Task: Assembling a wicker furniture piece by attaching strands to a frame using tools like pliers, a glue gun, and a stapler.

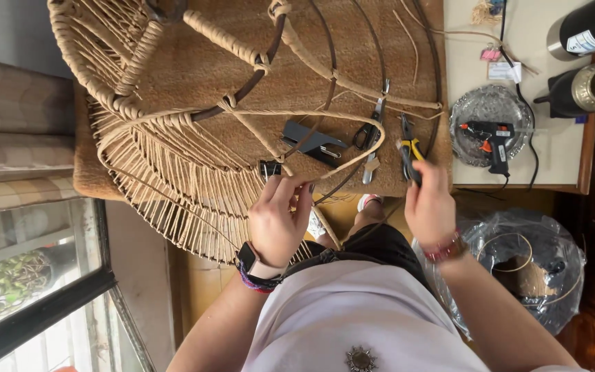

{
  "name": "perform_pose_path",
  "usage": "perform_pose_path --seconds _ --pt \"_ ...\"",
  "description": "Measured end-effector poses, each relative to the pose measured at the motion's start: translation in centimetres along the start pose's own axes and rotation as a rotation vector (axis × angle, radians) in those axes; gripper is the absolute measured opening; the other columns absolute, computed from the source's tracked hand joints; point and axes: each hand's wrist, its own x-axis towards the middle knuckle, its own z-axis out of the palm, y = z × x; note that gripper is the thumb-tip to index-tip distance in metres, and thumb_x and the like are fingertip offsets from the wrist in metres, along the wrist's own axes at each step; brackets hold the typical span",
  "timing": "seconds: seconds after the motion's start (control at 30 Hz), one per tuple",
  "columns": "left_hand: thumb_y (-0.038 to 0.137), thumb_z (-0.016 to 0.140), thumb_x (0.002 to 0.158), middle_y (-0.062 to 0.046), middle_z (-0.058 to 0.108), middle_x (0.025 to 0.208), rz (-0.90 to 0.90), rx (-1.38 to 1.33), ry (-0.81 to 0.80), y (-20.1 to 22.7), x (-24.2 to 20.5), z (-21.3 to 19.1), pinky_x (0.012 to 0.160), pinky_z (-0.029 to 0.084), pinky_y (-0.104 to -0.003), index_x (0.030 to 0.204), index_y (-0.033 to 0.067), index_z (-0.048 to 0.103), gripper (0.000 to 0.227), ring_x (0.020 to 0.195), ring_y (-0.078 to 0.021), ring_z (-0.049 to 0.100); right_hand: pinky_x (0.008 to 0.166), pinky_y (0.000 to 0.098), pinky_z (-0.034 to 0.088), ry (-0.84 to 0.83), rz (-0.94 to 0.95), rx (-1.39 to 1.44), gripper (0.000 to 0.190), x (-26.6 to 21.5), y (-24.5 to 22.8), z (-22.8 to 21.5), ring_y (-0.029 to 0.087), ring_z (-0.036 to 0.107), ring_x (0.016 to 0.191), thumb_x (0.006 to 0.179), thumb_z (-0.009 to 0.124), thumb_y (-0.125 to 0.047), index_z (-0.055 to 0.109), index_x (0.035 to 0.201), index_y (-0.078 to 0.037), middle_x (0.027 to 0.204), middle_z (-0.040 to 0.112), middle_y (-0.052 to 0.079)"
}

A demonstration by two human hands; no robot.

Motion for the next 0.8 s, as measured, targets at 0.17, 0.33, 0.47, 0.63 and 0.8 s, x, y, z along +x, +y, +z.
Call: perform_pose_path --seconds 0.17,0.33,0.47,0.63,0.8 --pt "0.009 0.068 0.094 -0.006 0.065 0.086 -0.046 -0.225 -0.007 -0.1 -0.1 -0.3 0.051 0.056 -0.030 0.096 0.0056 0.073 0.006 0.059 -0.0190 0.065 0.079 0.0645 0.061 -0.144 0.115 -0.048 0.066 3.5 6.0 8.6 0.061 0.065 0.094 0.084 0.063 0.015 0.040 0.144 -0.002 0.125 0.045 0.025" --pt "0.004 0.064 0.094 -0.014 0.063 0.105 -0.025 -0.338 0.041 0.3 -0.9 -2.1 0.055 0.058 -0.030 0.095 0.0029 0.072 0.008 0.060 -0.0190 0.064 0.092 0.0574 0.059 -0.067 0.014 -0.038 0.074 5.0 8.5 12.1 0.056 0.061 0.114 0.078 0.065 0.015 0.042 0.147 0.001 0.131 0.042 0.025" --pt "0.007 0.062 0.097 -0.016 0.053 0.121 -0.059 -0.421 0.178 -0.3 -3.2 -2.2 0.061 0.057 -0.032 0.111 0.0048 0.068 0.016 0.069 -0.0195 0.063 0.094 0.0462 0.051 0.139 -0.389 -0.117 0.052 5.8 3.5 10.0 0.035 0.059 0.113 0.080 0.068 -0.003 0.063 0.131 -0.012 0.122 0.055 0.012" --pt "0.005 0.057 0.099 -0.011 0.050 0.108 -0.209 -0.692 0.369 -0.9 -7.1 -0.7 0.063 0.053 -0.028 0.116 0.0026 0.062 0.017 0.073 -0.0146 0.058 0.073 0.0471 0.053 -0.042 -0.579 -0.430 0.050 8.5 -0.6 16.4 0.031 0.063 0.093 0.059 0.087 -0.031 0.070 0.105 -0.019 0.097 0.061 0.004" --pt "0.014 0.048 0.106 -0.018 0.069 0.122 -0.856 -1.627 -0.060 2.0 -7.9 2.0 0.089 0.061 -0.046 0.139 -0.0004 0.058 0.038 0.103 -0.0280 0.072 0.078 0.0542 0.058 -0.664 -0.308 -0.740 0.099 11.2 -2.8 22.3 0.040 0.070 0.096 0.061 0.090 -0.056 0.056 0.133 0.003 0.107 0.067 0.021"
